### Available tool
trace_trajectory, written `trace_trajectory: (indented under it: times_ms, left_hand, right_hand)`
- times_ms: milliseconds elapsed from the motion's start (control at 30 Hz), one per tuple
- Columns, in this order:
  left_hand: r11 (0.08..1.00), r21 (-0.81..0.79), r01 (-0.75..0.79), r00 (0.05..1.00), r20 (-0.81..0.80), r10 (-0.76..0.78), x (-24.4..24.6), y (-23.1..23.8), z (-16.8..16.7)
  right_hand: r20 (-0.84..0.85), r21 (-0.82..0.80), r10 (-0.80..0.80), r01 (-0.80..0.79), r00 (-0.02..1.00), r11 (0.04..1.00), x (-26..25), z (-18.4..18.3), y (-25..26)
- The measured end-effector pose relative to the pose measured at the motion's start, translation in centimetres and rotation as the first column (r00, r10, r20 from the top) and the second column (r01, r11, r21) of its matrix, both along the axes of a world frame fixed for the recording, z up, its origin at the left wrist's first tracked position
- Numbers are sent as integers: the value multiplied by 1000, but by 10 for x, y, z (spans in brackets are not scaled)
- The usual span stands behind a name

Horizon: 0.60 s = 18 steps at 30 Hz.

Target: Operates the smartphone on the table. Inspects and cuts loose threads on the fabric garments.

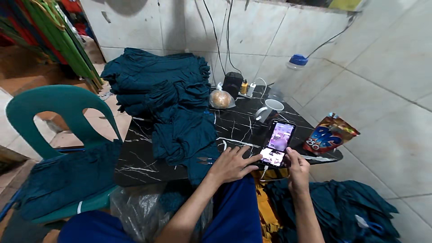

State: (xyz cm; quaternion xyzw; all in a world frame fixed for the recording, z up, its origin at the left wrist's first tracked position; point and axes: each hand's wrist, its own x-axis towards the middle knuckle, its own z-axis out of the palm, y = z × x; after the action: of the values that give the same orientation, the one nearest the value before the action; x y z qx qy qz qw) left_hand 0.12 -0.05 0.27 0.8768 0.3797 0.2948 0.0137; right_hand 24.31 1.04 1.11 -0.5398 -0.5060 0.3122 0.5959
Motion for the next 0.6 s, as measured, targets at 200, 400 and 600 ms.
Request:
trace_trajectory:
  times_ms: [200, 400, 600]
  left_hand:
    - [954, 297, 35, 981, 173, -89, -3, -4, -5]
    - [964, 254, -81, 961, 275, 8, -28, -34, 0]
    - [959, 72, -275, 950, 175, 259, -81, -66, -10]
  right_hand:
    - [178, 166, -60, 30, 982, 986, 7, 7, 1]
    - [386, 235, -158, 68, 909, 969, 11, 18, -10]
    - [192, -68, 274, -265, 942, 962, 25, 4, -17]
